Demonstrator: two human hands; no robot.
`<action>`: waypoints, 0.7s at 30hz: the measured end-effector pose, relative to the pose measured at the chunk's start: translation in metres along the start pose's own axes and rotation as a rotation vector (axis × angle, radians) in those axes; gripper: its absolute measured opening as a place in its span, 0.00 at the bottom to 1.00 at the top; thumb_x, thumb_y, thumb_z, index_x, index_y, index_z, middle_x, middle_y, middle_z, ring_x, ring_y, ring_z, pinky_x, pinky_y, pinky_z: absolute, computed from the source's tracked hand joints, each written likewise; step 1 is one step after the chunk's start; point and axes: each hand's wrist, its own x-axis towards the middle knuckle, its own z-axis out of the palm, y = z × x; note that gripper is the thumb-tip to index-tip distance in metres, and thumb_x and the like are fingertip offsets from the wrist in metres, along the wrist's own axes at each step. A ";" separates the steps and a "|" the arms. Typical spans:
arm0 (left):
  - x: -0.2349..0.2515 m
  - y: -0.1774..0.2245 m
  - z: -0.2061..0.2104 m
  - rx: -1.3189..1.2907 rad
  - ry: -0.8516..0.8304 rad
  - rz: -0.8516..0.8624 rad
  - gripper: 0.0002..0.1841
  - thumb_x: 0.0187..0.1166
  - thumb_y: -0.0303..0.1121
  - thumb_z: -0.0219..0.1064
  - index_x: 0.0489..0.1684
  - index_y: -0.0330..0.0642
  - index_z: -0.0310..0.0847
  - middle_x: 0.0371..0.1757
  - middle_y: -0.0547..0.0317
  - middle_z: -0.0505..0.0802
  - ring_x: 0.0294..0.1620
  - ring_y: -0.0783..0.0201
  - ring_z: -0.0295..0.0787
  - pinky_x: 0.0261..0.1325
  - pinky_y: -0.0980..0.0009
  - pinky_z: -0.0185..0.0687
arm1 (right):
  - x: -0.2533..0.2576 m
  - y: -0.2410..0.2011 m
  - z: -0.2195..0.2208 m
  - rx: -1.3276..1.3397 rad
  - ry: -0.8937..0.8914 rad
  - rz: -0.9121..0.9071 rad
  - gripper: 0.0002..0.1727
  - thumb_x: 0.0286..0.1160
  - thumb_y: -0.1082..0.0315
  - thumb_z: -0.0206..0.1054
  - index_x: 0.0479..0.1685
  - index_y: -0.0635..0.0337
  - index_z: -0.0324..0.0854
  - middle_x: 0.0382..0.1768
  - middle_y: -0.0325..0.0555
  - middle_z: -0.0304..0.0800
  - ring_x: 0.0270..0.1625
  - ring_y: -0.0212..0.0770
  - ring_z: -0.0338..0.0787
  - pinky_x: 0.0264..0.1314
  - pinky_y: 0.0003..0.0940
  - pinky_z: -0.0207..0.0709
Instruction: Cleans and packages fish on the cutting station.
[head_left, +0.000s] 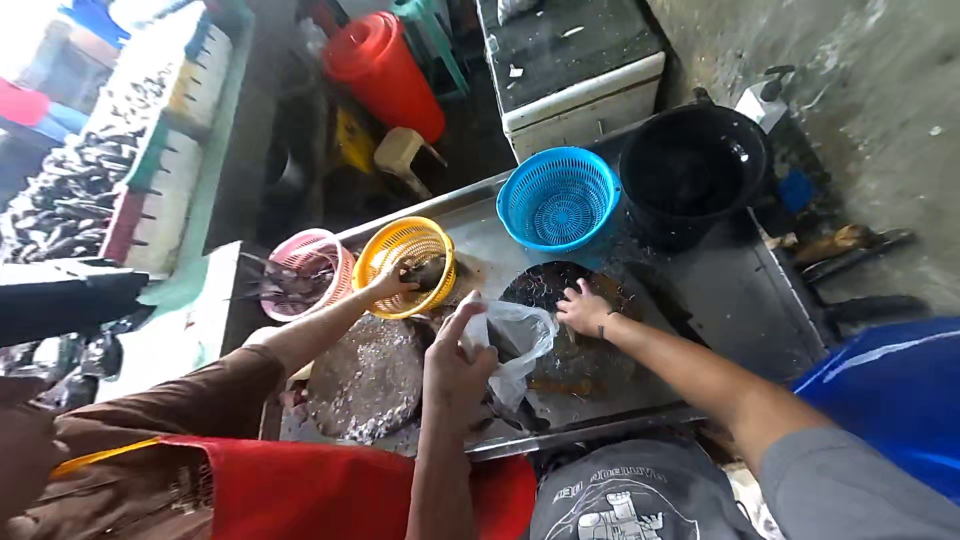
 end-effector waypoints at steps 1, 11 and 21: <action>0.000 -0.004 0.000 -0.037 0.011 0.000 0.34 0.64 0.24 0.68 0.78 0.59 0.79 0.69 0.66 0.89 0.42 0.68 0.91 0.37 0.64 0.90 | -0.007 0.009 0.001 0.055 0.023 0.047 0.15 0.80 0.73 0.66 0.62 0.52 0.89 0.66 0.52 0.90 0.81 0.66 0.75 0.86 0.81 0.45; 0.010 -0.052 0.051 -0.212 0.012 -0.299 0.41 0.59 0.23 0.73 0.83 0.56 0.74 0.67 0.55 0.91 0.57 0.61 0.93 0.56 0.53 0.91 | -0.054 -0.073 -0.091 1.418 0.702 -0.072 0.16 0.91 0.69 0.55 0.71 0.65 0.72 0.49 0.55 0.92 0.42 0.50 0.97 0.48 0.50 0.95; -0.005 -0.052 0.027 0.011 0.150 0.209 0.12 0.74 0.28 0.70 0.53 0.45 0.91 0.55 0.59 0.94 0.48 0.65 0.92 0.48 0.60 0.92 | -0.045 -0.107 -0.093 0.773 0.480 -0.157 0.25 0.76 0.75 0.68 0.75 0.56 0.79 0.47 0.55 0.93 0.45 0.50 0.94 0.54 0.54 0.89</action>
